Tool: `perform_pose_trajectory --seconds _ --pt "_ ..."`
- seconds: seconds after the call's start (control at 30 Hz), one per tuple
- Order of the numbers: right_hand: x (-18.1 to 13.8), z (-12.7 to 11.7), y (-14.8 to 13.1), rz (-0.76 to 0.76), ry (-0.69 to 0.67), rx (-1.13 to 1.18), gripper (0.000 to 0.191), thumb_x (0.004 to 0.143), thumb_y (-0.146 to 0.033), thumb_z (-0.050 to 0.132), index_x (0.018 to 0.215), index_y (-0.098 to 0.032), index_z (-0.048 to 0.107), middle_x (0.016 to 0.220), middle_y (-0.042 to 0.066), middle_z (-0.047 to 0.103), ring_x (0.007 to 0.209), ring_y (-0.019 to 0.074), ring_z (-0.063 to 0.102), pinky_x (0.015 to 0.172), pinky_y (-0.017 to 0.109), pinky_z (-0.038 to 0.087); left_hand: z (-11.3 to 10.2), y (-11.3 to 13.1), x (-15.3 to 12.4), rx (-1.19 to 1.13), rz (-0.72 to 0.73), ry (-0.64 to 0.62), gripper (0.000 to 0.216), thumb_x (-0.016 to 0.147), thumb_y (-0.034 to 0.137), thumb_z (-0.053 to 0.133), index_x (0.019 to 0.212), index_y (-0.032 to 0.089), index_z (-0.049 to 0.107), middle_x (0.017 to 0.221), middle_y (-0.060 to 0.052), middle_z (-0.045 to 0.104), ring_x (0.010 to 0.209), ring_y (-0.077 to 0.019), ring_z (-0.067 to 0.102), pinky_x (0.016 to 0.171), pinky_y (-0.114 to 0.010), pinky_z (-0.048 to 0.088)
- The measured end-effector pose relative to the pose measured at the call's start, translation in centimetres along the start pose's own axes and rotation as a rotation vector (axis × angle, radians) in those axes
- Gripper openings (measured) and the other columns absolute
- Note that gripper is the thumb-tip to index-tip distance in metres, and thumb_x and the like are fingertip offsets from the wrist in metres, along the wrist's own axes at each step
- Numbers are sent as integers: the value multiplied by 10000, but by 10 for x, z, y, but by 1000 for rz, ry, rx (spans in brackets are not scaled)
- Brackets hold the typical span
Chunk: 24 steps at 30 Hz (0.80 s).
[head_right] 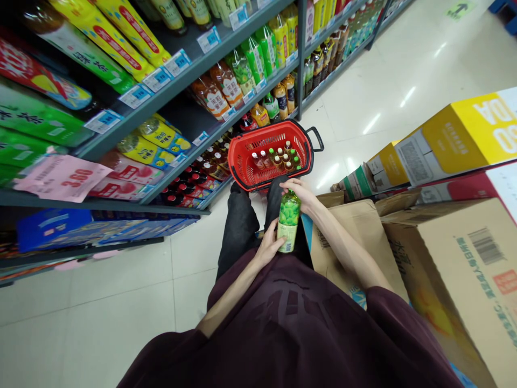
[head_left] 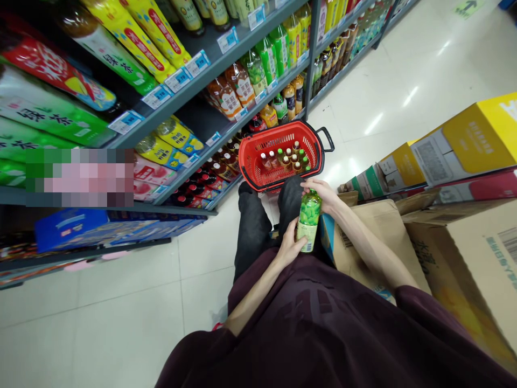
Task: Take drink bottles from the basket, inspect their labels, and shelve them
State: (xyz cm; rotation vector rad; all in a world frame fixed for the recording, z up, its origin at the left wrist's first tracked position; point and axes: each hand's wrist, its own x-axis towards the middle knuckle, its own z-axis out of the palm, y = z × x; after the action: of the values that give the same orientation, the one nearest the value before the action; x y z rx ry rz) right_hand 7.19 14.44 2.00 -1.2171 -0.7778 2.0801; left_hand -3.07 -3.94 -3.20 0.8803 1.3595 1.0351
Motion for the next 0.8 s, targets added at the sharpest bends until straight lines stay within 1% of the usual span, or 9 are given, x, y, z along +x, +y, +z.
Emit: perform_pose_trajectory --seconds 0.2,0.37,0.47,0.57,0.63,0.7,0.73,0.8 --pt "1 -1 0 -3 -2 -7 388 546 -311 919 509 -205 547 517 -55 530 572 124 557 524 256 428 0 0 0 52 10 26 763 776 365 797 1448 192 481 1424 -132 583 1335 -327 539 1133 -487 432" --pt "0 -1 1 -7 -11 2 384 545 -313 916 507 -203 550 517 -56 534 565 118 541 523 250 418 7 4 0 215 51 84 815 722 334 832 1434 170 472 1414 -162 563 1322 -332 538 1149 -497 393" --pt "-1 1 1 -13 -9 7 398 526 -317 930 514 -202 550 527 -57 541 573 116 541 528 244 414 12 9 2 302 70 137 827 693 299 840 1421 173 469 1371 -160 576 1292 -332 554 1127 -498 408" --pt "-3 3 -1 -19 -12 3 392 527 -331 934 539 -204 563 550 -54 562 602 127 573 560 249 439 12 16 6 334 62 167 796 678 314 851 1375 182 490 1326 -147 603 1254 -329 580 1091 -494 439" --pt "-4 5 -3 -26 -47 0 336 569 -350 913 590 -207 610 595 -41 611 630 140 597 589 260 467 7 21 10 317 31 172 739 673 333 854 1318 193 521 1243 -123 650 1179 -317 625 1045 -481 473" --pt "-5 7 -4 -33 -84 11 265 614 -357 882 690 -211 674 673 -19 680 693 163 634 649 278 507 1 26 13 250 -23 149 649 672 352 850 1229 192 557 1116 -92 694 1060 -295 673 972 -459 516" --pt "-5 7 -5 -31 -90 20 253 625 -353 870 747 -214 698 716 -8 711 738 178 655 688 290 525 -2 27 15 184 -61 126 601 682 367 842 1184 189 566 1047 -76 703 985 -279 691 919 -446 541" --pt "-5 9 -6 -10 -70 37 292 618 -329 867 841 -224 711 777 5 750 825 205 686 750 309 543 -7 30 18 -11 -159 61 547 703 401 824 1130 186 558 933 -47 700 835 -250 709 785 -417 578"
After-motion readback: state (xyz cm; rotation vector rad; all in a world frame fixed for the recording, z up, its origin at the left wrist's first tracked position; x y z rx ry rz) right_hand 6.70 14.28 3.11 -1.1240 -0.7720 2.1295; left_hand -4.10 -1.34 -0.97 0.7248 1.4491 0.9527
